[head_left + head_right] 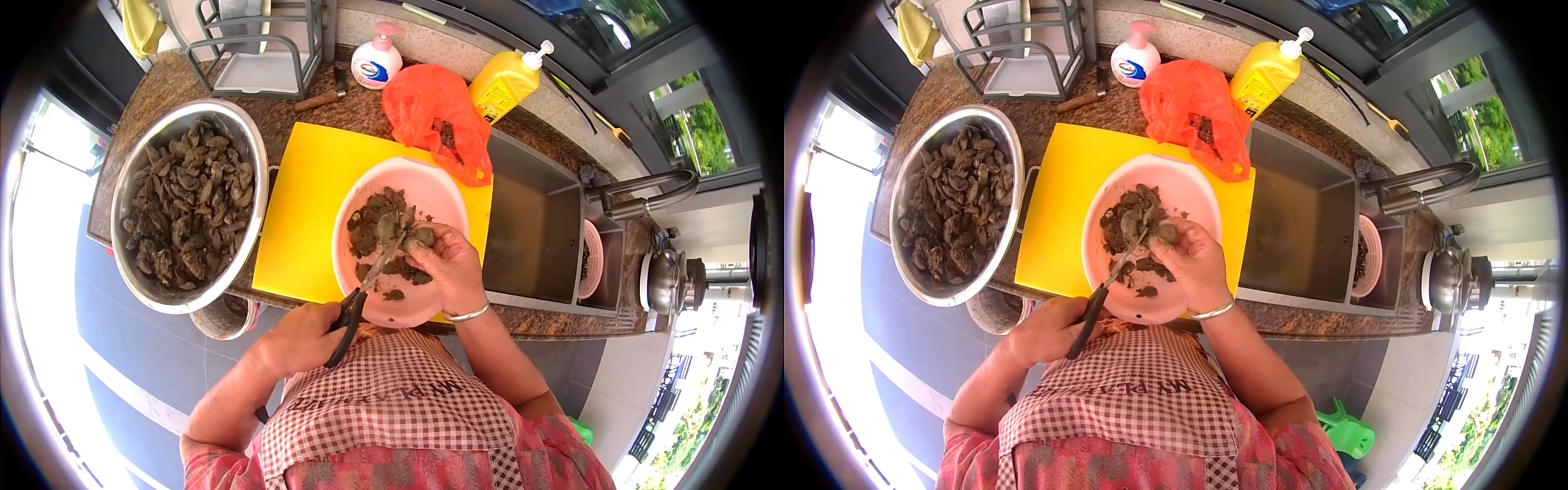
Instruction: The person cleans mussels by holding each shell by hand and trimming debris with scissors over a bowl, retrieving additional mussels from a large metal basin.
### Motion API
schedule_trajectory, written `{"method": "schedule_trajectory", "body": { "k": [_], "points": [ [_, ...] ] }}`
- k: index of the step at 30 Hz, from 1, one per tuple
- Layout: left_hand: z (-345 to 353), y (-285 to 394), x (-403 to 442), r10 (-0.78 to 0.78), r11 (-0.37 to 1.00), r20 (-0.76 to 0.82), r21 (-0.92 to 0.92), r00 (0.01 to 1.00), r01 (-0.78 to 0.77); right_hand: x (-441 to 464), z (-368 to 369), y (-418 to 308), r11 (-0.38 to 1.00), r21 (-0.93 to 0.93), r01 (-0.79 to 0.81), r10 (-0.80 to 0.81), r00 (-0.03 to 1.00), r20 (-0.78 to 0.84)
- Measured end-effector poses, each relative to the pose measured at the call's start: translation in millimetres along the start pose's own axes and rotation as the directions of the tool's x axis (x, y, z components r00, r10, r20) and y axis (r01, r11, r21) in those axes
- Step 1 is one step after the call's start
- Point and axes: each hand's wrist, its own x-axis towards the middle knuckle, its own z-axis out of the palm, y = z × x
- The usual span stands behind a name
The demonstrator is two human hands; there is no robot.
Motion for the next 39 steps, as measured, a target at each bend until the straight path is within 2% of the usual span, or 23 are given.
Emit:
{"method": "schedule_trajectory", "body": {
  "k": [1,4,7,10,13,16,20,22,23,25,28,29,32,35,38,39],
  "points": [
    [-1,5,-4,-0.005,0.999,-0.019,0.036,1.000,0.005,0,1,0,1.000,-0.010,0.011,-0.011,1.000,-0.002],
    [-4,13,-8,-0.007,0.997,-0.029,0.082,1.000,0.009,-2,5,-5,0.987,0.122,-0.104,0.116,0.989,-0.089],
    [-3,10,-5,-0.003,0.994,-0.060,0.105,0.998,0.009,-3,6,-4,1.000,0.028,-0.014,0.015,0.999,-0.048],
    [-1,10,-5,-0.004,0.990,-0.103,0.143,0.995,0.019,-2,4,3,0.985,-0.091,0.149,-0.154,0.987,-0.045],
    [2,13,-7,0.018,0.978,-0.176,0.208,0.984,0.019,-7,9,-1,0.942,-0.252,0.219,-0.242,0.968,-0.064],
    [4,9,-7,0.056,0.977,-0.177,0.214,0.983,-0.017,-10,12,-2,0.905,-0.289,0.313,-0.338,0.940,-0.039],
    [3,-2,-5,0.106,0.979,-0.133,0.188,0.985,-0.080,-9,8,0,0.908,-0.284,0.307,-0.331,0.943,-0.036],
    [1,-3,-6,0.144,0.960,-0.142,0.260,0.979,-0.104,-10,5,4,0.887,-0.329,0.324,-0.348,0.937,-0.015],
    [1,-4,-7,0.163,0.948,-0.145,0.296,0.976,-0.115,-9,1,5,0.904,-0.306,0.300,-0.311,0.950,0.013],
    [-2,-14,-5,0.100,0.995,-0.015,0.013,0.995,-0.099,-7,-6,3,0.933,-0.264,0.246,-0.236,0.969,0.070],
    [-12,-8,-8,0.022,0.941,0.188,-0.334,0.982,0.043,-5,-4,-2,0.992,0.127,0.021,-0.020,1.000,-0.015],
    [-14,-5,-10,0.003,0.898,0.258,-0.425,0.966,0.110,-4,-6,-3,0.993,0.115,-0.003,0.004,1.000,-0.010],
    [-12,-11,-7,0.075,0.903,0.258,-0.426,0.963,0.044,-3,-14,-5,0.996,0.067,-0.058,0.056,0.998,0.034],
    [-7,-23,-3,0.165,0.982,0.108,-0.107,0.980,-0.154,-2,-17,-7,0.997,0.012,-0.081,0.080,0.992,0.095],
    [-8,-18,-4,0.150,0.988,0.107,-0.057,0.983,-0.145,-1,-19,-9,0.992,0.016,-0.125,0.123,0.989,0.086],
    [-9,-16,-5,0.125,0.988,0.125,-0.101,0.984,-0.113,-1,-21,-7,0.990,0.034,-0.139,0.135,0.987,0.090]
  ]
}}
